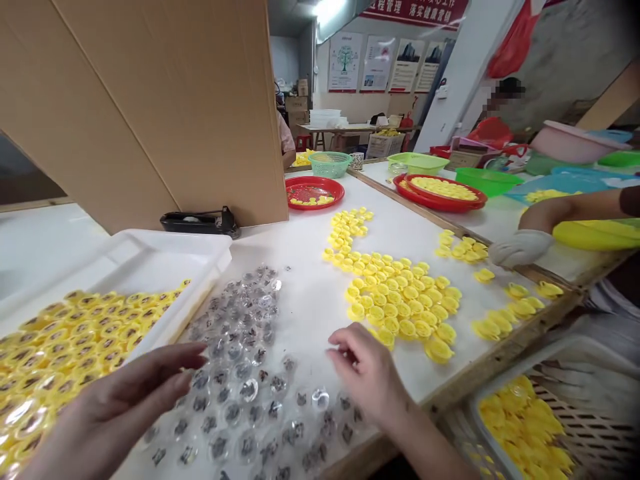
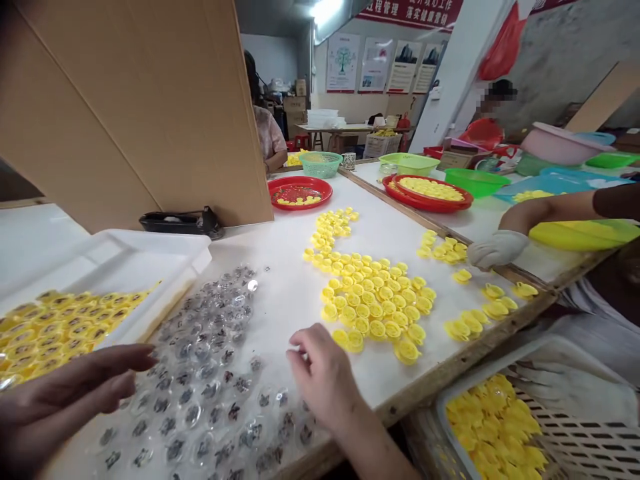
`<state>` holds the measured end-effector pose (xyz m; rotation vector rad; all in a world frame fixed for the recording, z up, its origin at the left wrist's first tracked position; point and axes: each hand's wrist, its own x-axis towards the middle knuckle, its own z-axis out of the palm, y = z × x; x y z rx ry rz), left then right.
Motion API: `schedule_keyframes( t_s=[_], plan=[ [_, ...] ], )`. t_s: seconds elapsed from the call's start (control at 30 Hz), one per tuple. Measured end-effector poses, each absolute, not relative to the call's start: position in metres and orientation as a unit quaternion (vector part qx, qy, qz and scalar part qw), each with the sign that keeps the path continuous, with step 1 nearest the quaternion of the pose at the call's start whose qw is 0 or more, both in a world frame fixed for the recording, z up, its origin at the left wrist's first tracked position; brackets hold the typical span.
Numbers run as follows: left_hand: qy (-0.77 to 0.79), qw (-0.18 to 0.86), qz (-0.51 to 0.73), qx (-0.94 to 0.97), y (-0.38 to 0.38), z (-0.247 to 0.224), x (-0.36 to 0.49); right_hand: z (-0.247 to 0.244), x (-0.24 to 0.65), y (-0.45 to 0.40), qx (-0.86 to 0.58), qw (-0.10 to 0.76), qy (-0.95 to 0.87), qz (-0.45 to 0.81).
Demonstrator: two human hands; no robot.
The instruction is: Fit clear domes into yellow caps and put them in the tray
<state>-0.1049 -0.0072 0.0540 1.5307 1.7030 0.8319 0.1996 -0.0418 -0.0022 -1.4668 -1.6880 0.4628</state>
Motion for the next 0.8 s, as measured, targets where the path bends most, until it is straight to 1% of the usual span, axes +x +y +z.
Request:
schedule_keyframes(
  t_s=[0.03, 0.13, 0.2, 0.23, 0.3, 0.47, 0.57, 0.6, 0.67, 0.73, 0.8],
  plan=[
    [0.643, 0.373, 0.329, 0.582, -0.012, 0.046, -0.093, 0.002, 0.215, -0.042, -0.612, 0.381, -0.675, 0.161],
    [0.597, 0.463, 0.347, 0.556, -0.017, 0.029, -0.062, 0.01, 0.252, -0.043, -0.688, 0.208, -0.69, 0.082],
    [0.571, 0.513, 0.336, 0.546, -0.015, 0.023, -0.046, 0.012, 0.264, -0.044, -0.7, 0.106, -0.705, 0.045],
    [0.562, 0.529, 0.328, 0.545, -0.014, 0.022, -0.041, 0.012, 0.265, -0.044, -0.696, 0.07, -0.713, 0.036],
    [0.548, 0.55, 0.319, 0.544, -0.01, 0.019, -0.034, 0.01, 0.264, -0.041, -0.684, 0.03, -0.728, 0.03],
    [0.523, 0.578, 0.349, 0.52, -0.003, 0.005, -0.036, 0.012, 0.253, -0.029, -0.673, 0.003, -0.738, 0.039],
    [0.505, 0.595, 0.374, 0.502, -0.004, -0.005, -0.039, 0.021, 0.238, -0.024, -0.652, 0.003, -0.757, 0.056],
    [0.497, 0.602, 0.382, 0.494, -0.005, -0.007, -0.039, 0.026, 0.23, -0.023, -0.637, 0.019, -0.767, 0.067],
    [0.469, 0.642, 0.392, 0.462, -0.008, -0.008, -0.036, 0.035, 0.206, -0.02, -0.599, 0.077, -0.792, 0.094],
    [0.418, 0.716, 0.396, 0.395, -0.011, -0.007, -0.032, 0.044, 0.177, -0.017, -0.553, 0.135, -0.813, 0.12],
    [0.355, 0.781, 0.403, 0.319, -0.013, -0.007, -0.029, 0.051, 0.15, -0.012, -0.519, 0.152, -0.83, 0.138]
  ],
)
